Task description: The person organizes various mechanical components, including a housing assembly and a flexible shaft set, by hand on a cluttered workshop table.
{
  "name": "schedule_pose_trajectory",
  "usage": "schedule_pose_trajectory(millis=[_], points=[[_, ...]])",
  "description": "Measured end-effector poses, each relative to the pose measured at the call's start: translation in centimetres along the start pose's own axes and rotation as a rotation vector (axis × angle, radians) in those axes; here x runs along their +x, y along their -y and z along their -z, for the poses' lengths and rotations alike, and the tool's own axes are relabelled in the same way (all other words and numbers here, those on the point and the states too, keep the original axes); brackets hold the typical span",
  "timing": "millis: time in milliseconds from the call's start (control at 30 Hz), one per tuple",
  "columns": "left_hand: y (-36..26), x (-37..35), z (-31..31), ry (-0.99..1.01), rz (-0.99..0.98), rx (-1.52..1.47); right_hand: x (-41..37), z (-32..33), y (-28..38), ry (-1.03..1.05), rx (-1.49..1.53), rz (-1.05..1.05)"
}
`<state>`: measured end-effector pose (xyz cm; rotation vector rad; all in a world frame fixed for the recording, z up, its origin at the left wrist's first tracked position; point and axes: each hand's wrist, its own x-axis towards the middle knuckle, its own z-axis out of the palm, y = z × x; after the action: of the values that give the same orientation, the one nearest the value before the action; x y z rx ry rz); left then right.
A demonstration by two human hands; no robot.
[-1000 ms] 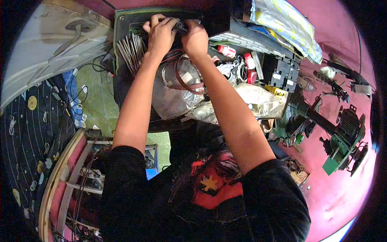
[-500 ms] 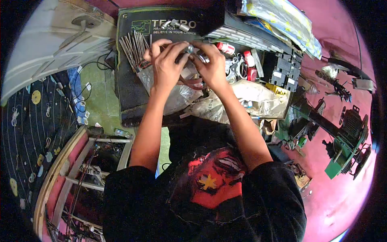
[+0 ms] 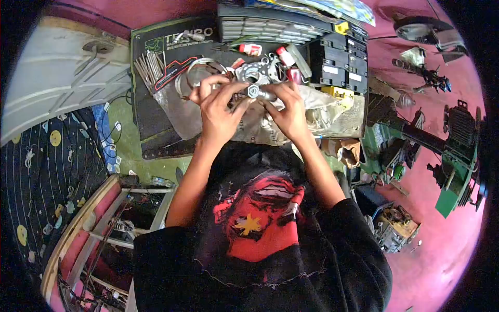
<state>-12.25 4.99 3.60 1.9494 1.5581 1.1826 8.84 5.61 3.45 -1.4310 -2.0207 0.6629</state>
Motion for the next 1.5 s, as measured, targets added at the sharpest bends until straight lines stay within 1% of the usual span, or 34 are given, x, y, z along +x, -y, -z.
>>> schedule_pose_trajectory(millis=[33,100,167,200,233,300,333,433,500,533,600,700,767,833,900,967,1133,1167,1267,1433,1500], points=[[-1.0,-0.7,-0.4,0.031,0.041,0.026,-1.4,1.1,-0.6,0.012,-0.030,-0.018],[-1.6,-2.9,-2.2,0.060,0.036,0.029,-4.2,2.8,-2.2,0.017,-0.074,-0.046],[-2.6,-4.8,-4.1,0.163,0.098,-0.026,-6.8,4.4,-3.5,0.037,-0.072,-0.078],[-2.7,-5.8,-5.0,0.222,0.074,-0.015,-8.2,4.8,-4.3,0.049,-0.103,-0.101],[-2.8,-6.6,-5.8,0.230,0.071,-0.010,-9.6,5.1,-5.1,0.062,-0.133,-0.125],[-3.1,-7.6,-7.0,0.399,0.040,0.053,-11.6,5.2,-6.6,0.073,-0.134,-0.135],[-3.3,-7.8,-7.4,0.439,0.018,0.070,-12.3,5.0,-7.1,0.088,-0.153,-0.145],[-4.1,-8.1,-8.5,0.444,0.039,0.158,-12.8,4.7,-7.7,0.075,-0.185,-0.146],[-4.2,-8.2,-8.8,0.428,0.037,0.196,-12.4,4.5,-7.9,0.095,-0.214,-0.111],[-4.0,-8.2,-8.9,0.377,0.050,0.209,-12.2,4.1,-8.3,0.073,-0.217,-0.067],[-3.8,-8.3,-8.8,0.303,0.069,0.230,-11.5,3.7,-8.4,0.065,-0.202,-0.060],[-3.2,-8.4,-9.2,0.264,0.073,0.301,-10.8,3.1,-9.0,0.060,-0.197,-0.020],[-2.6,-8.7,-9.4,0.264,0.082,0.281,-10.6,2.8,-9.3,0.089,-0.236,-0.039],[-2.5,-8.9,-9.4,0.323,0.077,0.282,-10.7,2.8,-9.4,0.096,-0.222,-0.027],[-2.5,-8.7,-9.3,0.310,0.093,0.244,-10.8,2.7,-9.4,0.105,-0.208,-0.015],[-2.9,-8.2,-8.8,0.346,0.097,0.316,-10.9,2.4,-9.3,0.120,-0.205,-0.049],[-1.3,-7.6,-8.8,0.392,0.109,0.206,-10.9,1.6,-9.2,0.157,-0.302,-0.025],[-1.1,-7.6,-8.7,0.391,0.110,0.201,-10.9,1.4,-9.1,0.162,-0.307,-0.033],[-0.5,-7.2,-8.7,0.469,0.109,0.217,-10.7,1.0,-9.1,0.167,-0.309,-0.048],[0.5,-6.6,-8.3,0.508,0.082,0.212,-10.5,1.0,-8.0,0.199,-0.355,-0.086],[0.8,-6.3,-8.0,0.507,0.059,0.198,-10.1,0.9,-7.5,0.183,-0.311,-0.130]])
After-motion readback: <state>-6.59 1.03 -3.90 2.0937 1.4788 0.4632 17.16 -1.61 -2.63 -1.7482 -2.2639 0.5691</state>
